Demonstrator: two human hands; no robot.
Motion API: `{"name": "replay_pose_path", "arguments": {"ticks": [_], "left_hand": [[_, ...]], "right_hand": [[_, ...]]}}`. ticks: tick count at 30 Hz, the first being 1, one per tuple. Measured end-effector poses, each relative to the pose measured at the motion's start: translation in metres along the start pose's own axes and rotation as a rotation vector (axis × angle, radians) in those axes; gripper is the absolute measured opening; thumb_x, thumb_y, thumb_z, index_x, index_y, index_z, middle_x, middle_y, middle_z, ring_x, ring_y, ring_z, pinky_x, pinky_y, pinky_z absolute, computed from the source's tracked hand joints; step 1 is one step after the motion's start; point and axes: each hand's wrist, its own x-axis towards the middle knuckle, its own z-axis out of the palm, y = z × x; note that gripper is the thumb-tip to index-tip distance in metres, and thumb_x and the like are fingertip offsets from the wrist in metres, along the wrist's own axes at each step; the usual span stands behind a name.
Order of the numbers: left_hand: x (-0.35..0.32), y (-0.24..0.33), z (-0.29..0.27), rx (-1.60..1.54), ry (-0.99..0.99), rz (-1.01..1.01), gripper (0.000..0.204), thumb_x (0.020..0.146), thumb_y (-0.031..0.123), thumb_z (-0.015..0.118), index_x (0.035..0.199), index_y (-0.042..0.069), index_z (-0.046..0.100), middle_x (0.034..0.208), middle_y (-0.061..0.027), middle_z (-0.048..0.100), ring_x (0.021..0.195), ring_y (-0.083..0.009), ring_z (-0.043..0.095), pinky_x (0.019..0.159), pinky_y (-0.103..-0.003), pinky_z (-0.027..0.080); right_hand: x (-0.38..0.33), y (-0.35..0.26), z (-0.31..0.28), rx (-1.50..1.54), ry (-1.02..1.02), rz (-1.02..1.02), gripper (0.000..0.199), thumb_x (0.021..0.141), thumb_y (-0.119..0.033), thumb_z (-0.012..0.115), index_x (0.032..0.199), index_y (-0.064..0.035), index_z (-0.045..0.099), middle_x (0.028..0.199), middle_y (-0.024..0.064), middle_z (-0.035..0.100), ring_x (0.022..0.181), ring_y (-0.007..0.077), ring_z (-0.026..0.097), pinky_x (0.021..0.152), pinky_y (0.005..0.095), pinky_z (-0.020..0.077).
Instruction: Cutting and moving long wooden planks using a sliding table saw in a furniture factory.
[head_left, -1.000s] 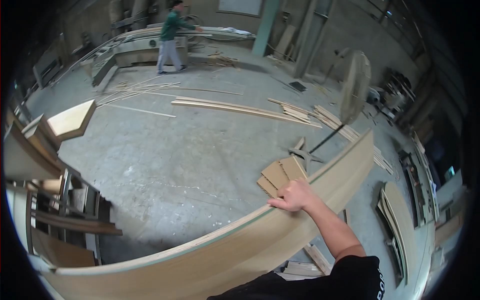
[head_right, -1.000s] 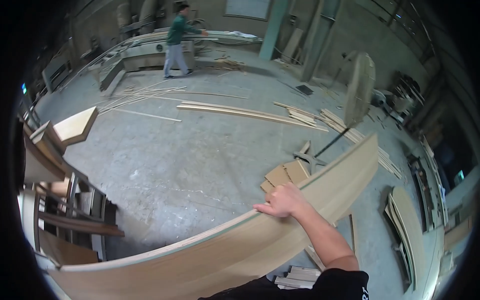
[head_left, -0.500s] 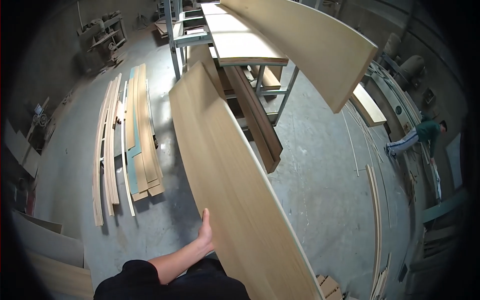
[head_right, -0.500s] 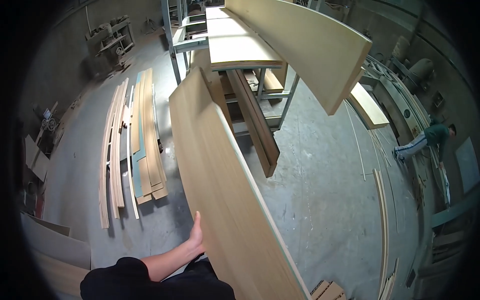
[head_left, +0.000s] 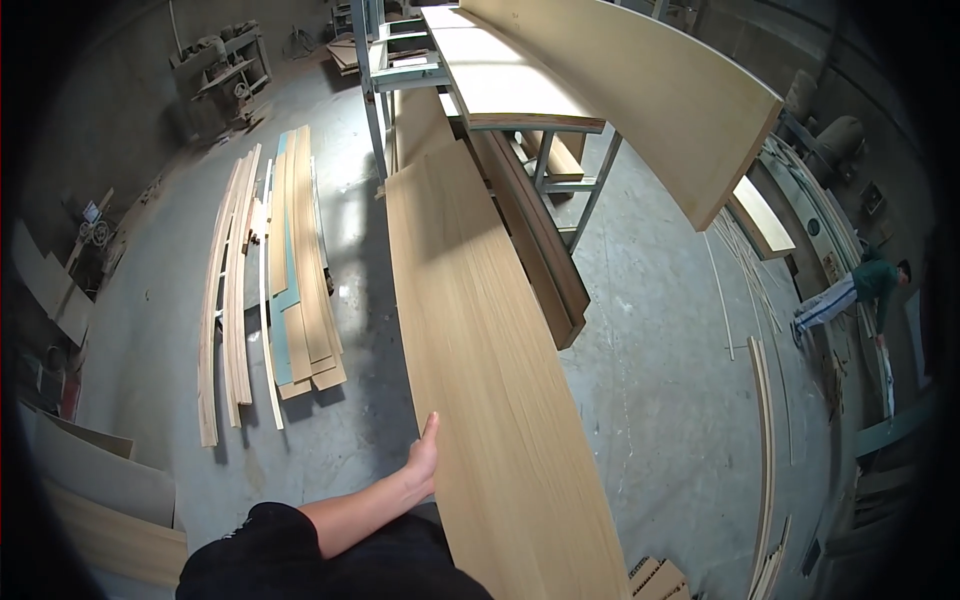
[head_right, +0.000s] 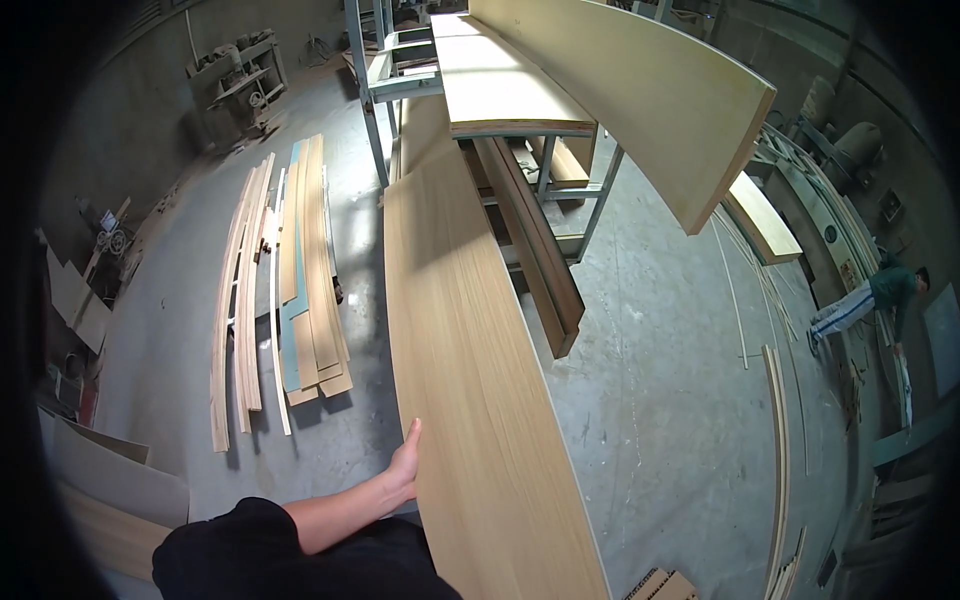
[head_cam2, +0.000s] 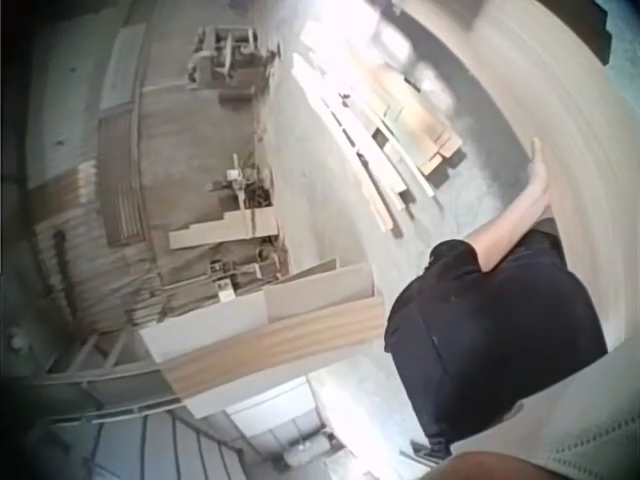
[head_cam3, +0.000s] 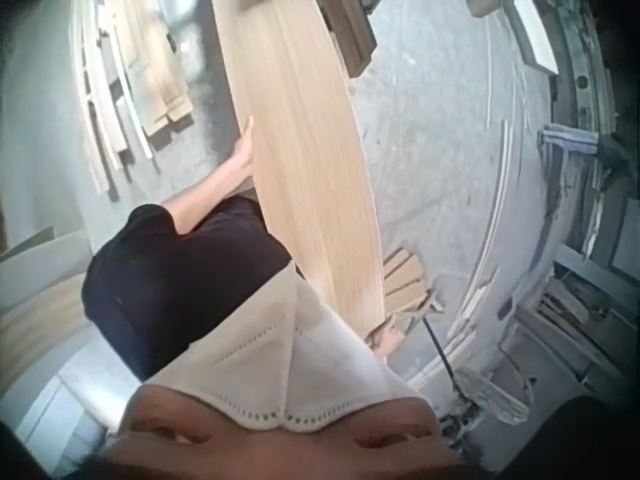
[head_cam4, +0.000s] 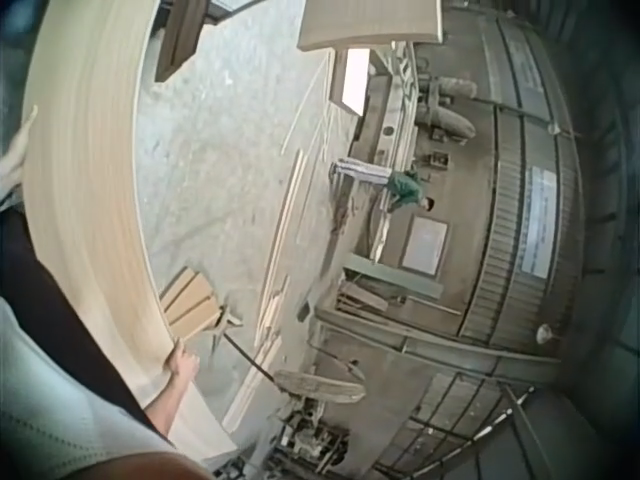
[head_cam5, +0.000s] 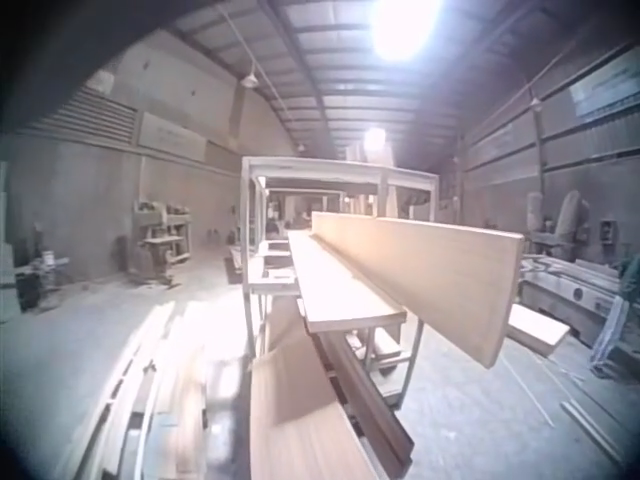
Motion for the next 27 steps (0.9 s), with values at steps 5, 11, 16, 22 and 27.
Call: {"name": "replay_pose_path", "arguments": {"ticks": [5, 11, 16, 22, 27], "left_hand": [[0.079, -0.007, -0.007, 0.065, 0.124, 0.037, 0.070, 0.090, 0.054, 0.048, 0.131, -0.002, 0.038, 0.126, -0.0172, 0.051, 0.110, -0.0300, 0.055, 0.090, -0.046, 0.048], [0.245, 0.124, -0.034, 0.139, 0.208, 0.019, 0.075, 0.087, 0.056, 0.050, 0.128, -0.005, 0.037, 0.123, -0.0188, 0.052, 0.108, -0.0292, 0.056, 0.088, -0.046, 0.049], [0.416, 0.294, -0.040, 0.309, 0.238, 0.094, 0.090, 0.082, 0.066, 0.050, 0.127, -0.011, 0.035, 0.124, -0.0222, 0.049, 0.115, -0.0288, 0.051, 0.091, -0.042, 0.045], [0.518, 0.391, -0.049, 0.498, 0.453, 0.080, 0.100, 0.078, 0.070, 0.052, 0.124, -0.016, 0.033, 0.126, -0.0274, 0.044, 0.119, -0.0318, 0.044, 0.098, -0.043, 0.037], [0.620, 0.447, -0.093, 0.482, 0.441, 0.124, 0.103, 0.076, 0.071, 0.053, 0.125, -0.017, 0.032, 0.126, -0.0284, 0.043, 0.119, -0.0323, 0.044, 0.099, -0.042, 0.036]], "right_hand": [[0.049, -0.054, 0.030, 0.003, -0.112, -0.028, 0.071, 0.091, -0.054, 0.039, 0.067, 0.0090, 0.061, 0.061, 0.0291, 0.056, 0.053, 0.0441, 0.053, 0.054, 0.0522, 0.0394], [0.093, -0.259, 0.088, 0.202, -0.228, 0.065, 0.066, 0.090, -0.051, 0.040, 0.081, 0.0115, 0.060, 0.071, 0.0321, 0.058, 0.064, 0.0440, 0.057, 0.058, 0.0506, 0.0409], [0.141, -0.495, 0.123, 0.235, -0.336, 0.171, 0.065, 0.090, -0.050, 0.042, 0.083, 0.0124, 0.058, 0.071, 0.0325, 0.057, 0.066, 0.0423, 0.056, 0.059, 0.0500, 0.0393], [0.170, -0.629, 0.153, 0.215, -0.348, 0.079, 0.063, 0.093, -0.048, 0.037, 0.095, 0.0107, 0.060, 0.086, 0.0335, 0.060, 0.079, 0.0455, 0.058, 0.070, 0.0497, 0.0420], [0.201, -0.730, 0.166, 0.214, -0.321, 0.085, 0.068, 0.092, -0.050, 0.034, 0.090, 0.0108, 0.063, 0.089, 0.0342, 0.059, 0.094, 0.0494, 0.056, 0.081, 0.0498, 0.0446]]}}
